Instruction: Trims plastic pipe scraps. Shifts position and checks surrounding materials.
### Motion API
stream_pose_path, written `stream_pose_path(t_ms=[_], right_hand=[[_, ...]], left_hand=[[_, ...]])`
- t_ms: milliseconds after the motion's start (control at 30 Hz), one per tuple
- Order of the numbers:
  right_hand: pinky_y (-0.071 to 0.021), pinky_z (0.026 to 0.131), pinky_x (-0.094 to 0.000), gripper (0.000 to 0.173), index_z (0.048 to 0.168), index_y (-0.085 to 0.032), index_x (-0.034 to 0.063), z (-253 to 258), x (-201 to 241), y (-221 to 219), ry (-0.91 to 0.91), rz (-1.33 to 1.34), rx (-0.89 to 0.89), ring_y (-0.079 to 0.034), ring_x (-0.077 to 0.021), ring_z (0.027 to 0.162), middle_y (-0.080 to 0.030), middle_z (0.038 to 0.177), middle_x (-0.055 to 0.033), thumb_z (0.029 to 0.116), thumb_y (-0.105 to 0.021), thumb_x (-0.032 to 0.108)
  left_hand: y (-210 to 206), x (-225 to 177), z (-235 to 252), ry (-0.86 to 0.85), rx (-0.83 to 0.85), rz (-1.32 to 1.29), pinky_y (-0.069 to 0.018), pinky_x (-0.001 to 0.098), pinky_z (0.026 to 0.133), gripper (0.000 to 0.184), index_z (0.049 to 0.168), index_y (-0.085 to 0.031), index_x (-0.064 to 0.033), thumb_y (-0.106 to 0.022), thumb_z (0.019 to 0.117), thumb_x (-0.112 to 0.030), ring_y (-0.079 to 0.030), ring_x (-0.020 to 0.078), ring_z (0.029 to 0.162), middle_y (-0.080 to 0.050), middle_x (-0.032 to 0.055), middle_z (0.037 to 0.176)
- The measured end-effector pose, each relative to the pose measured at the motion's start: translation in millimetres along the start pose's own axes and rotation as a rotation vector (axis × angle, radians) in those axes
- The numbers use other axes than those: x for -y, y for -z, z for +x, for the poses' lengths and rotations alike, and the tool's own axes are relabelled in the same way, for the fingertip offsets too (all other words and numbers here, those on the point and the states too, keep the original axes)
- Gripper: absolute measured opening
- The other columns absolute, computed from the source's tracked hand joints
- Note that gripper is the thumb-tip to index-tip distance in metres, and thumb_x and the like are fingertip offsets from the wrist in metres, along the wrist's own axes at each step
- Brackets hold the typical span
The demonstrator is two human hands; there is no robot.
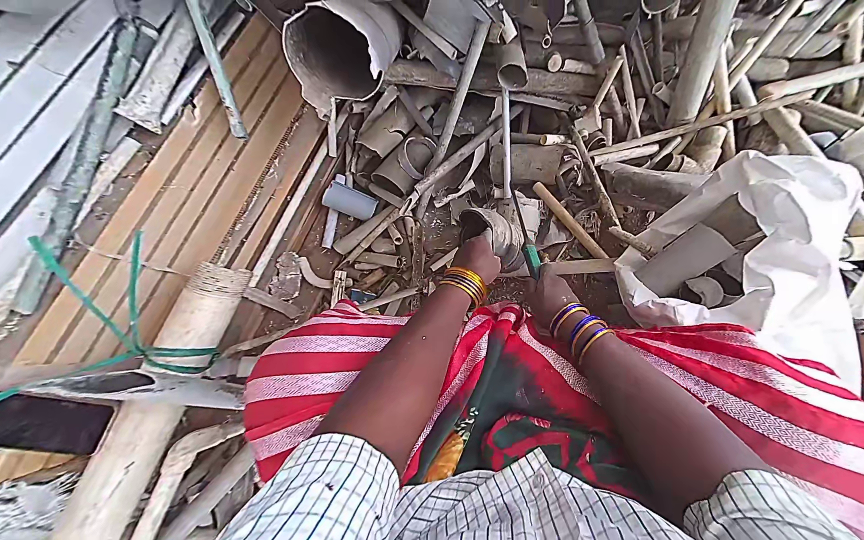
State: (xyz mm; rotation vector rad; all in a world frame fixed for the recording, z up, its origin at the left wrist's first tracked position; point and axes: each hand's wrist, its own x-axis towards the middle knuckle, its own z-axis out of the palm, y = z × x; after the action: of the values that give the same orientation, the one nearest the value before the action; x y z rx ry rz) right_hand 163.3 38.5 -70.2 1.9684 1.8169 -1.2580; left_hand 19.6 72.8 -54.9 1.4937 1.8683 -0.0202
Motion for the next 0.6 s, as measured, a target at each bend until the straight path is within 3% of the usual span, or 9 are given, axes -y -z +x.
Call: stream_pose_path(t_ms=[67,200,233,333,400,533,600], right_hand=[[-0.051,0.095,-0.0577,0.044,0.138,-0.045,-0.0029,1.2,-1.6,5.5,0.011,0.105,-0.094,-0.066,-0.0415,0.114,-0.065,0.12,-0.0279,0.1115,-0.039,0.032],[-0.0555,0.078,-0.0593,0.047,0.144,-0.039,-0.0022,-17.6,7.1,7.4,0.237,0.138,-0.361,-0.071,-0.0434,0.091,-0.069,0.097,-0.0246,0.1112,-0.039,0.032],[-0.0554,0.079,-0.0593,0.047,0.144,-0.039,-0.0014,-18.3,6.7,5.3,0.229,0.108,-0.314,-0.071,-0.0435,0.092,-0.069,0.098,-0.0246,0.1112,-0.04,0.032],[-0.0524,0.092,-0.057,0.043,0.14,-0.043,0.0003,-0.6,0.4,3.1,0.039,0.05,-0.031,-0.066,-0.0408,0.111,-0.065,0.117,-0.026,0.1114,-0.04,0.033],[-0.0525,0.093,-0.0576,0.044,0.137,-0.046,-0.0022,3.0,-2.6,5.5,0.008,0.127,-0.096,-0.067,-0.0417,0.112,-0.066,0.118,-0.0274,0.1112,-0.039,0.033],[-0.0554,0.078,-0.0589,0.045,0.141,-0.041,-0.0023,-15.0,2.7,11.1,0.233,0.155,-0.353,-0.07,-0.0435,0.09,-0.067,0.096,-0.0256,0.1116,-0.039,0.032],[-0.0548,0.082,-0.0593,0.044,0.14,-0.04,-0.0006,-11.1,1.0,4.8,0.189,0.065,-0.204,-0.07,-0.0433,0.097,-0.067,0.103,-0.0258,0.1116,-0.039,0.034]], left_hand=[[0.6,-1.0,0.3,0.008,0.01,0.008,-0.0395,0.0561,0.114,0.065,0.156,-0.033,0.0038,-0.061,0.1004,-0.011,-0.053,0.0409,0.135,-0.055,0.0285,0.143],[4.3,-0.7,-1.0,0.038,0.021,0.007,-0.0403,0.0584,0.112,0.066,0.157,-0.032,0.0026,-0.062,0.1008,-0.014,-0.054,0.042,0.133,-0.055,0.0285,0.142],[3.6,-0.2,-1.5,0.044,0.021,0.006,-0.0405,0.0579,0.112,0.066,0.157,-0.032,0.0021,-0.062,0.1012,-0.014,-0.054,0.0416,0.133,-0.055,0.0281,0.143],[2.5,-3.0,-3.5,0.052,0.004,0.008,-0.0413,0.0574,0.112,0.065,0.157,-0.033,0.0018,-0.061,0.1003,-0.011,-0.055,0.0408,0.133,-0.056,0.0274,0.142],[2.7,-4.3,-5.0,0.058,0.001,0.014,-0.0406,0.0576,0.112,0.065,0.157,-0.032,0.002,-0.061,0.1001,-0.01,-0.055,0.0409,0.133,-0.056,0.0275,0.142],[5.1,-2.0,-2.5,0.056,0.004,0.011,-0.0404,0.0593,0.111,0.065,0.155,-0.034,0.0047,-0.062,0.0998,-0.014,-0.054,0.0428,0.133,-0.056,0.029,0.141],[4.9,-0.9,-2.0,0.063,0.009,0.006,-0.0404,0.0588,0.112,0.065,0.156,-0.033,0.004,-0.061,0.0994,-0.012,-0.054,0.0422,0.133,-0.056,0.0286,0.141]])
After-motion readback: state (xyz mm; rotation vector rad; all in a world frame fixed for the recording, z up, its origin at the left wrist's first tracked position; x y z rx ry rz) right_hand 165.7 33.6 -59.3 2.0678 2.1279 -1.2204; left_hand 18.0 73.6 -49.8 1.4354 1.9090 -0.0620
